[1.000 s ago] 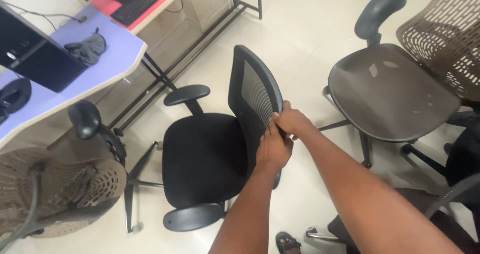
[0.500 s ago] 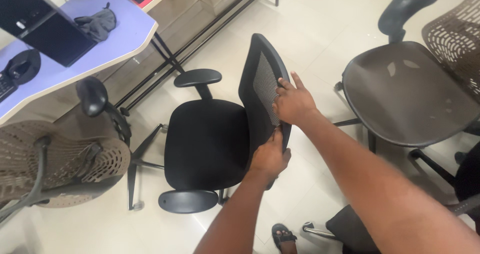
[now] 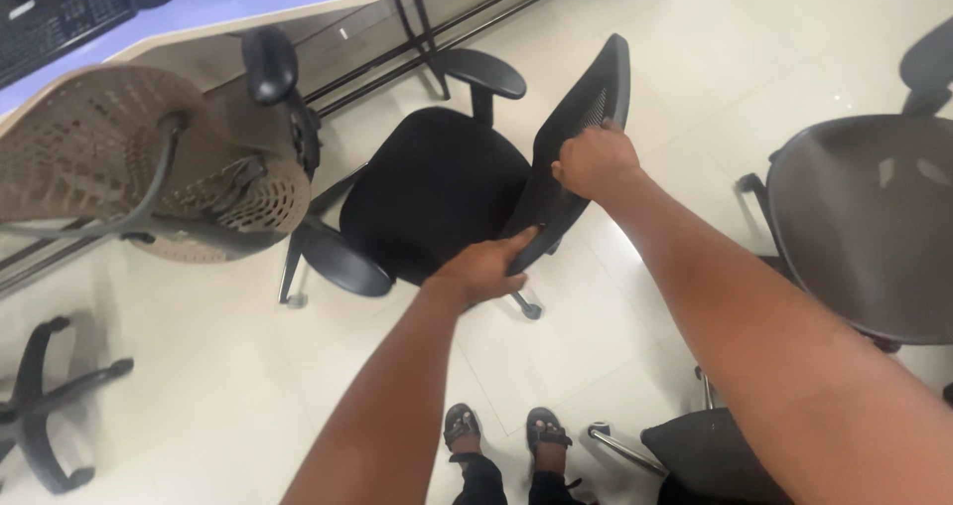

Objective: The person moves several office chairs in a computer lab, positioning them in front of different computer desks. The person handles multiple chairs, including black mesh and beige perforated models, by hand, rolling them across the floor to align them with workstations.

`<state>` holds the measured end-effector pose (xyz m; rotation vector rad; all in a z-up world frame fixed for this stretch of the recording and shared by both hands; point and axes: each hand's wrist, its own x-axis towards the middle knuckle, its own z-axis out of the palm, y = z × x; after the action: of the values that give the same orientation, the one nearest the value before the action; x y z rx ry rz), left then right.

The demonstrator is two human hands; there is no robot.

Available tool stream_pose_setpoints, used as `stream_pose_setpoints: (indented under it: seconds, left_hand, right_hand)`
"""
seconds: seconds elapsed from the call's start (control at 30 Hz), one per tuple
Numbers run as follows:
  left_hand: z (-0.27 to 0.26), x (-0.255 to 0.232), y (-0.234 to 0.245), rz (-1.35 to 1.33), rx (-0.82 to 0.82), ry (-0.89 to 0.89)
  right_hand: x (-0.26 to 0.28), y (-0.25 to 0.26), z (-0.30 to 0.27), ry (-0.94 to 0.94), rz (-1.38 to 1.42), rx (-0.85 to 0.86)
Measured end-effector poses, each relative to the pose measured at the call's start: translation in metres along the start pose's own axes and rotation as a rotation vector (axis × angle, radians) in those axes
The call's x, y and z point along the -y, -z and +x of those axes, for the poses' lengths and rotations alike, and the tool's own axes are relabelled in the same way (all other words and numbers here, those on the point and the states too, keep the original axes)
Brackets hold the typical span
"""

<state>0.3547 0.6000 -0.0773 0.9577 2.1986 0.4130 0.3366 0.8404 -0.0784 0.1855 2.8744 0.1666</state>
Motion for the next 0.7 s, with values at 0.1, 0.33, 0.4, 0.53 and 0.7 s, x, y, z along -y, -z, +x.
stream_pose_setpoints:
  seconds: [0.1,0.33,0.4,0.53,0.7]
  left_hand:
    - [-0.015,0.026,0.014,0.039,-0.016,0.036]
    - [-0.017,0.049,0.024,0.137,-0.255,0.291]
    - [-0.017,0.057,0.027,0.154,-0.346,0.282]
    - [-0.028,0.066,0.047,0.07,-0.306,0.367]
    - [-0.032,0.072,0.042,-0.022,-0.462,0.491]
  right_hand:
    - [0.021,0.001,0.007,0.013,0.061,0.008]
    - [0.044,0.012,0.046,0.13,0.059,0.1]
    - [0.049,0.002,0.054,0.168,-0.011,0.073]
    - [0.064,-0.003,0.058,0.152,-0.083,0.091]
    - [0.081,0.037,0.064,0.142,0.004,0.326]
